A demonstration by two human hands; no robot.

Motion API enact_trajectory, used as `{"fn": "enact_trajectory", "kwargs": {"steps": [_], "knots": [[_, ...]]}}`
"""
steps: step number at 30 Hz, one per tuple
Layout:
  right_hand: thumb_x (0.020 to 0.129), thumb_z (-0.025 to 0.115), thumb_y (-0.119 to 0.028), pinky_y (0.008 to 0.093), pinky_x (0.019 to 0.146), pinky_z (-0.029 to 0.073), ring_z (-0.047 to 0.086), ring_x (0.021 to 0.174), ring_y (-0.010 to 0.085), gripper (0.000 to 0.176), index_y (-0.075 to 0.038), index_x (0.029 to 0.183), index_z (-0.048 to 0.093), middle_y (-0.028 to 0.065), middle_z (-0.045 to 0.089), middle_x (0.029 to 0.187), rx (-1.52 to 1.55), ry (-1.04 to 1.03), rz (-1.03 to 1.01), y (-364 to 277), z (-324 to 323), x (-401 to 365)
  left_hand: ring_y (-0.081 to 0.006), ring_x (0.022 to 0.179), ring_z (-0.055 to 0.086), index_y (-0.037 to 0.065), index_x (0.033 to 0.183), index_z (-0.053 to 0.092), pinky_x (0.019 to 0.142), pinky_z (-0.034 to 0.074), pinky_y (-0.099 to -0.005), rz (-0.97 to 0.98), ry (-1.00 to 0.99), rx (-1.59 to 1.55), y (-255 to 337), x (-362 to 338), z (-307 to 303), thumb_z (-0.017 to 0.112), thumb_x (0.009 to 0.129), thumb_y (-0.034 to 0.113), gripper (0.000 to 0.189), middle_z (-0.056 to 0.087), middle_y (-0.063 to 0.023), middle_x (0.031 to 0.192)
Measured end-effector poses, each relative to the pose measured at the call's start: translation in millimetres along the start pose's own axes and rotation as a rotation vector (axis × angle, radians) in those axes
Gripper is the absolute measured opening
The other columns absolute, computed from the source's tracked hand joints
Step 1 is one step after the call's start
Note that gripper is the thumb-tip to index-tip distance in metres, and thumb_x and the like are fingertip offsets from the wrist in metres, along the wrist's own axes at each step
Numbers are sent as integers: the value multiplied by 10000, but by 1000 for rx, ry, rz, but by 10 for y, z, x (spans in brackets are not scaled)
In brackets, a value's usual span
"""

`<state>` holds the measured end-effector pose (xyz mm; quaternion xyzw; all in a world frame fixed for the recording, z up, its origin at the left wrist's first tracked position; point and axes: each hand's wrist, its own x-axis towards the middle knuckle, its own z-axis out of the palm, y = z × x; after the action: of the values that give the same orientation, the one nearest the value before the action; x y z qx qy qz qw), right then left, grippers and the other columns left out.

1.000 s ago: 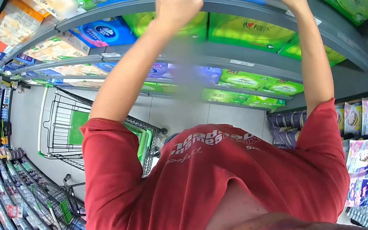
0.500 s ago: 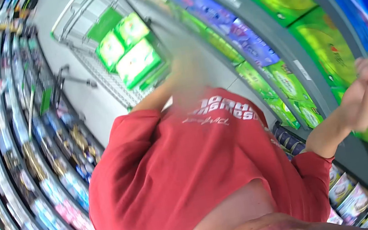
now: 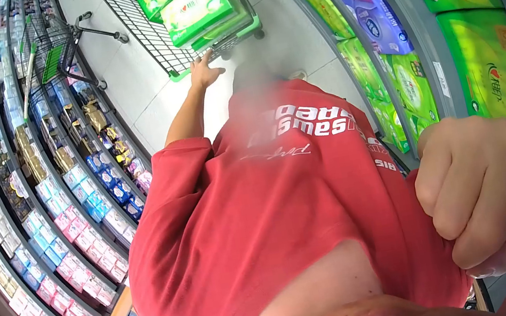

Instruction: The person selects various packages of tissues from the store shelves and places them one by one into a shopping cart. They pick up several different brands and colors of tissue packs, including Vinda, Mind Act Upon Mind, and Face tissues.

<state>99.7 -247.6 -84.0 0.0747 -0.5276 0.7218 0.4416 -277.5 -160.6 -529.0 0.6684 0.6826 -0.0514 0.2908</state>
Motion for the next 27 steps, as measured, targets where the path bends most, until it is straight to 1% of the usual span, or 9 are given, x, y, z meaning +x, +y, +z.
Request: {"fn": "enact_trajectory", "kwargs": {"steps": [2, 9, 11, 15, 17, 20, 23, 24, 27], "knots": [[677, 597, 97, 226, 363, 238, 395, 384, 111, 229, -108, 777, 583, 88, 559, 585, 13, -84, -27, 22, 51, 11, -403, 1263, 325, 259, 1364, 413, 1065, 286, -422, -3, -23, 15, 18, 18, -25, 739, 602, 370, 836, 416, -215, 1343], [713, 533, 100, 233, 356, 216, 377, 377, 110, 239, -111, 810, 592, 82, 524, 544, -42, -42, -32, 94, 423, -144, -397, 1223, 374, 282, 1351, 423, 1027, 334, -436, 20, -32, 15, 60, -9, 102, 696, 574, 297, 824, 476, -209, 1265], [726, 502, 101, 239, 350, 208, 368, 373, 111, 255, -115, 816, 602, 80, 518, 541, -90, -4, -111, 171, 552, -199, -397, 1216, 376, 286, 1345, 428, 1016, 344, -445, 53, -29, -16, 69, -31, 171, 685, 568, 280, 818, 477, -209, 1253], [748, 531, 58, 241, 393, 252, 417, 439, 112, 210, -109, 857, 597, 78, 568, 646, -129, -143, -157, 274, 728, -261, -381, 1222, 359, 293, 1319, 441, 975, 356, -520, 119, 27, -55, 56, -198, 404, 659, 585, 251, 766, 465, -200, 1250], [748, 555, 42, 234, 425, 279, 432, 476, 104, 190, -80, 888, 594, 60, 574, 666, -154, -100, -177, 315, 858, -319, -375, 1234, 346, 294, 1322, 437, 960, 352, -558, 134, 47, -86, 88, -314, 488, 647, 594, 243, 759, 456, -199, 1257], [749, 592, 18, 224, 474, 319, 454, 531, 93, 194, -38, 934, 591, 33, 584, 696, -288, 181, -196, 406, 1058, -544, -378, 1247, 327, 291, 1328, 429, 959, 342, -586, 139, -7, -121, 94, -439, 620, 641, 600, 228, 761, 432, -199, 1285], [749, 628, -6, 213, 522, 359, 475, 586, 81, 236, 4, 981, 587, 6, 594, 726, -621, 894, 16, 726, 1151, -789, -380, 1248, 328, 295, 1341, 416, 973, 324, -598, 183, -65, -140, 129, -641, 738, 640, 614, 216, 765, 430, -202, 1280], [796, 633, -45, 199, 524, 342, 449, 609, 31, 210, -7, 994, 577, -38, 563, 740, -856, 879, 123, 899, 855, -1031, -379, 1245, 334, 299, 1347, 408, 971, 323, -603, 167, -76, -147, 140, -700, 800, 640, 620, 216, 768, 426, -204, 1282], [829, 618, -120, 216, 526, 368, 456, 574, 37, 95, -72, 911, 619, -57, 520, 640, -1039, 1212, 389, 1913, 56, -2360, -371, 1247, 339, 307, 1376, 360, 951, 336, -606, 155, -52, -110, 221, -908, 1055, 657, 653, 218, 787, 402, -210, 1305]]}}
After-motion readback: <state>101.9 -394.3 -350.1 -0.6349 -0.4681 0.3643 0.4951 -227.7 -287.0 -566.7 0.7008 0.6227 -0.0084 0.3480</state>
